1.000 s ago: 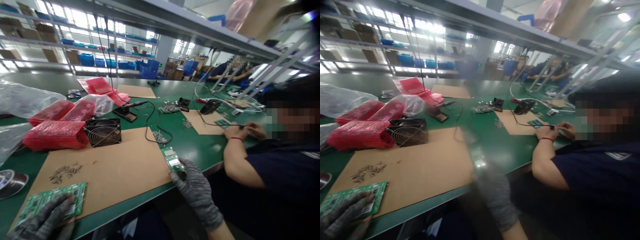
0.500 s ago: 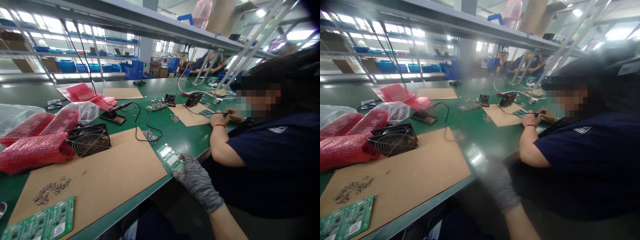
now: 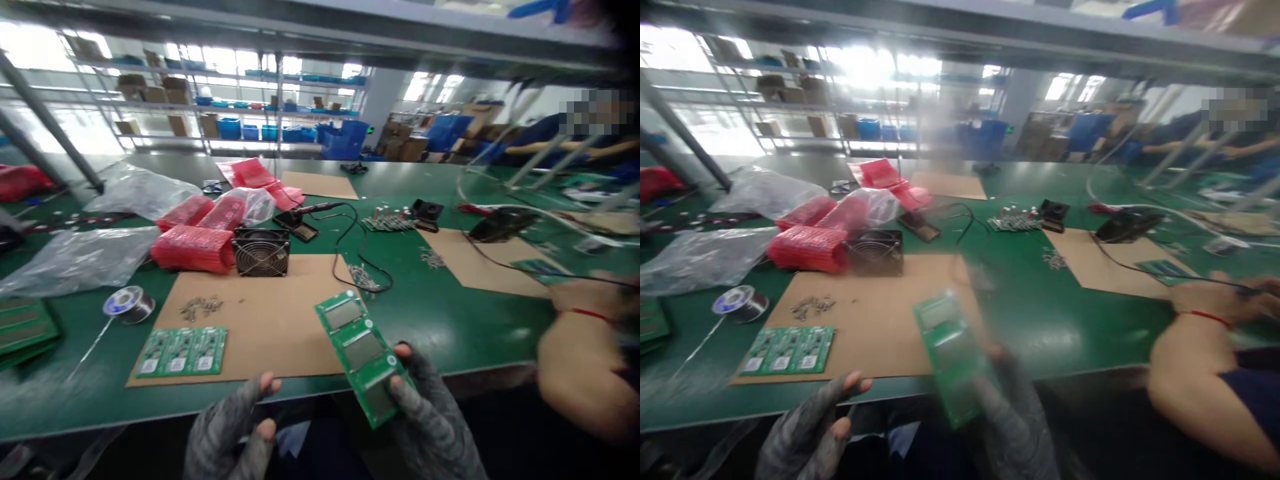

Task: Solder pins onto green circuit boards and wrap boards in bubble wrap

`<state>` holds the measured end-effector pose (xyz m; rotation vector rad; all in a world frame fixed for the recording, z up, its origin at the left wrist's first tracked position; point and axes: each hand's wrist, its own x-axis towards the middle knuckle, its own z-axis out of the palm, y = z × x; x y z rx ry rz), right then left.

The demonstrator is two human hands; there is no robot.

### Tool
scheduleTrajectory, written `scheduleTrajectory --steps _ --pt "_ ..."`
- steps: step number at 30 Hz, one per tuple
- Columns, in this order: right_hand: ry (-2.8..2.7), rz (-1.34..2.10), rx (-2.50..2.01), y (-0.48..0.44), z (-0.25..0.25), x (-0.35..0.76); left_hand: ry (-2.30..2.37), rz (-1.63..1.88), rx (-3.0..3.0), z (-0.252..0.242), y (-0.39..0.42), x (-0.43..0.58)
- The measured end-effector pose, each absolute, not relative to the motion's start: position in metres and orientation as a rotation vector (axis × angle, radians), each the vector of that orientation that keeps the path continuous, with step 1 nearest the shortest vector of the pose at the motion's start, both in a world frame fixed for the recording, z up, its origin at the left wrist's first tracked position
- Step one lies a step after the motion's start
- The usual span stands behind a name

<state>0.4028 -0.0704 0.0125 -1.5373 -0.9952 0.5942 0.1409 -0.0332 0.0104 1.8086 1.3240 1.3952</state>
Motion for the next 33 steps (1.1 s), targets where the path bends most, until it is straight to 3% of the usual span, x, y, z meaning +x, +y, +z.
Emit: scheduleTrajectory --steps 5,7,12,17,28,33 --pt "-1.063 1.306 -1.115 -0.05 0.011 0.296 1.487 1.547 1.539 0.0 -0.033 0.121" --pt "-1.202 1.381 -1.03 -0.03 0.018 0.28 1.605 1.644 1.47 -0.003 -0.039 0.096" --pt "-2.073 0.69 -1.403 0.069 0.039 0.269 1.79 1.8 0.97 0.004 -0.049 0.06" --pt "-2.397 0.535 -1.54 0.163 0.053 0.219 1.679 1.718 0.519 0.02 -0.038 0.059" --pt "-2.78 0.369 -1.795 0.198 0.059 0.182 1.706 1.818 0.764 0.015 -0.033 0.043" --pt "-2.728 0.255 -1.776 0.198 0.048 0.189 1.741 1.716 1.231 0.019 -0.035 0.038"
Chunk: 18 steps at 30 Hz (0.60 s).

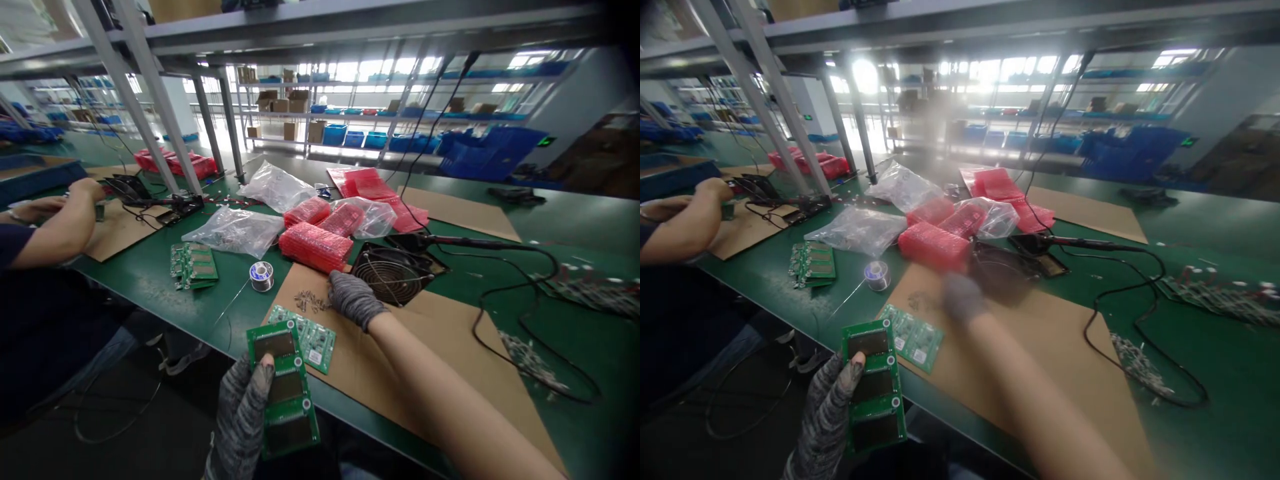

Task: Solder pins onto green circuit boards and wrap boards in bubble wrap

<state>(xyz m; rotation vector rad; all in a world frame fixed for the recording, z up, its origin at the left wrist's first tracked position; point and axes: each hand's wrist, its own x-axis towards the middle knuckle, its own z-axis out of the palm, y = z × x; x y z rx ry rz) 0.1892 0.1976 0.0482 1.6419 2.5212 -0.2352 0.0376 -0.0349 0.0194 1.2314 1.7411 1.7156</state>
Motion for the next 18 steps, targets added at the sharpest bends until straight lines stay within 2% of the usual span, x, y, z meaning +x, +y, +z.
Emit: scheduleTrajectory --steps 9,14,18 --pt "2.647 -0.273 1.7 0.19 0.039 0.198 1.694 1.667 1.346 0.054 -0.03 0.053" --pt "2.762 -0.44 1.772 0.187 0.052 0.213 1.677 1.68 1.36 0.061 -0.032 0.056" --pt "2.942 -0.638 1.81 0.152 0.074 0.236 1.601 1.606 1.332 0.064 -0.034 0.059"
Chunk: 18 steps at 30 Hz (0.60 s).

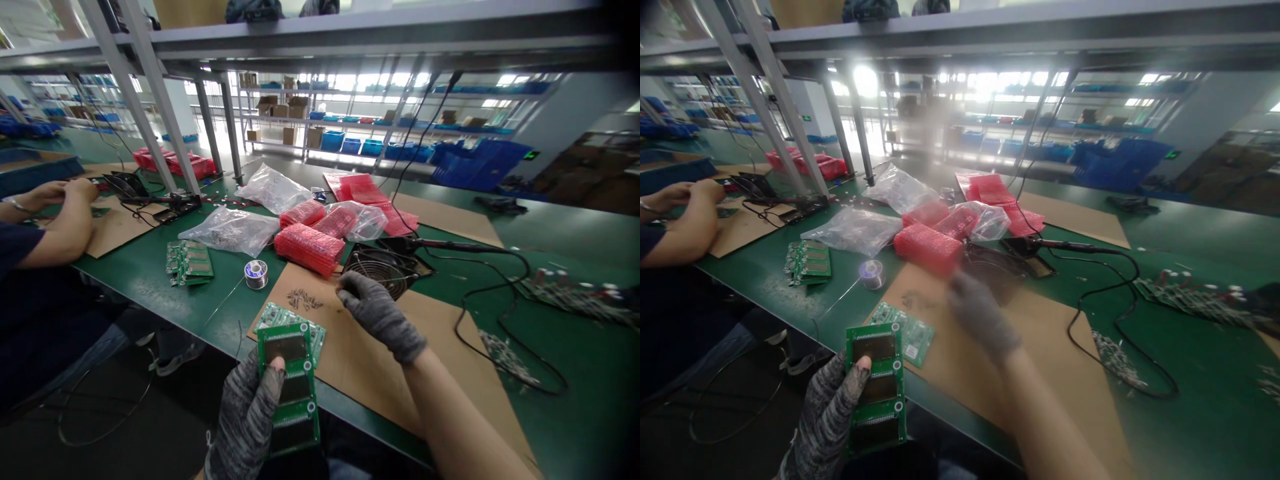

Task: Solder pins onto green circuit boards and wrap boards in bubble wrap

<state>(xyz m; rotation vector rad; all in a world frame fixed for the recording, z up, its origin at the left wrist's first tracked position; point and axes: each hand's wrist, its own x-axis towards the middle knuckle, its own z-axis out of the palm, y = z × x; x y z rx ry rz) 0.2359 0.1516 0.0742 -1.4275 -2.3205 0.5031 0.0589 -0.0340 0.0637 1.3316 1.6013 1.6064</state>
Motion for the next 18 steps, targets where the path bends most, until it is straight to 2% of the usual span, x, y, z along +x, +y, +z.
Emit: scheduleTrajectory --steps 2,4,6,13,18 --pt "-2.23 0.659 -1.307 0.118 0.087 0.243 1.55 1.544 1.305 0.065 -0.034 0.064" --pt "-1.971 1.07 -1.115 0.084 0.099 0.244 1.517 1.51 1.3 0.063 -0.033 0.07" --pt "-1.765 1.239 -1.078 0.059 0.108 0.242 1.51 1.509 1.297 0.057 -0.035 0.078" --pt "-1.597 1.28 -1.183 0.041 0.114 0.246 1.652 1.665 1.172 0.029 -0.053 0.097" --pt "-1.563 1.258 -1.183 0.037 0.112 0.249 1.698 1.693 1.198 0.03 -0.057 0.1"
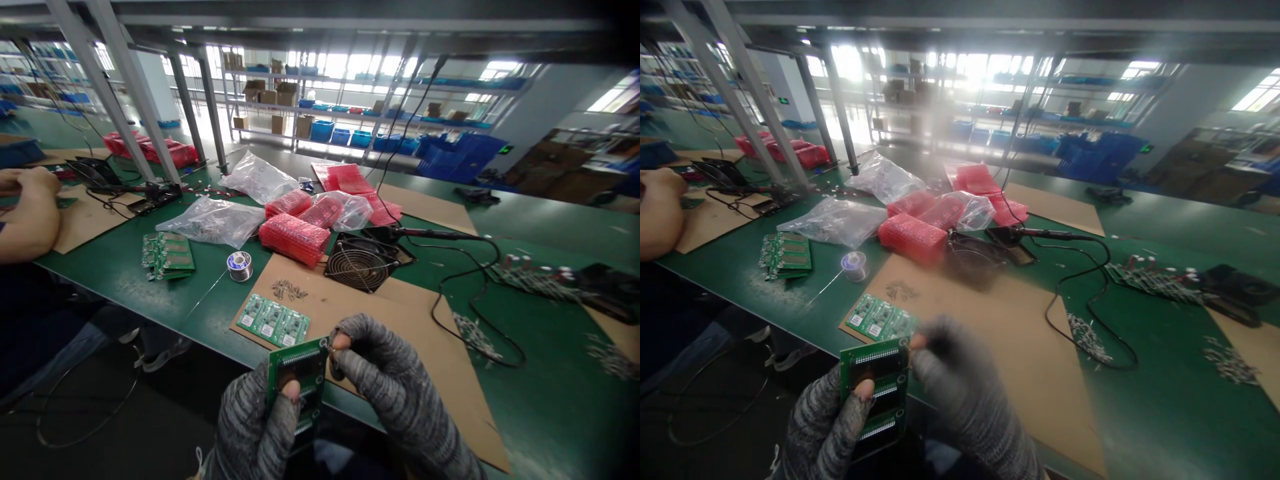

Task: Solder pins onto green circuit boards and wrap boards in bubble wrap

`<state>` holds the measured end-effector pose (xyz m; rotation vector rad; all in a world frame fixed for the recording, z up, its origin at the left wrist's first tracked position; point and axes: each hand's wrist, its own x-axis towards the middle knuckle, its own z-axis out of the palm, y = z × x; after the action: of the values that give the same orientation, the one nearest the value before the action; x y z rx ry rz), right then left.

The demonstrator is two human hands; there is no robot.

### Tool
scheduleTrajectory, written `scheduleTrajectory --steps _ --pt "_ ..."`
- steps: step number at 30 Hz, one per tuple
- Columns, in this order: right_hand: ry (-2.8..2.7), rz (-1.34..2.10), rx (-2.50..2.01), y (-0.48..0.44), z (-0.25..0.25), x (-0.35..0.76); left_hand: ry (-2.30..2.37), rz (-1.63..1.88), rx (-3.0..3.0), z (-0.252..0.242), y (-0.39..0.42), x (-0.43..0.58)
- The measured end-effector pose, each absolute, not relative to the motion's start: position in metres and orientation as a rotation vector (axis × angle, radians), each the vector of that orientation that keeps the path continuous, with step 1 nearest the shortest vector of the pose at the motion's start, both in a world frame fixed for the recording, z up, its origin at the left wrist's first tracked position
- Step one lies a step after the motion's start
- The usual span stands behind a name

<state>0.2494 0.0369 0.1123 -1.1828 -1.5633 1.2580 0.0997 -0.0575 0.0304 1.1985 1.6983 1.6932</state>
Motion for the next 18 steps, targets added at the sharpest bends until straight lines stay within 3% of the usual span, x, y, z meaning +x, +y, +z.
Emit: scheduleTrajectory --steps 18 --pt "-1.418 1.433 -1.087 0.027 0.105 0.254 1.538 1.552 1.325 0.045 -0.054 0.09"
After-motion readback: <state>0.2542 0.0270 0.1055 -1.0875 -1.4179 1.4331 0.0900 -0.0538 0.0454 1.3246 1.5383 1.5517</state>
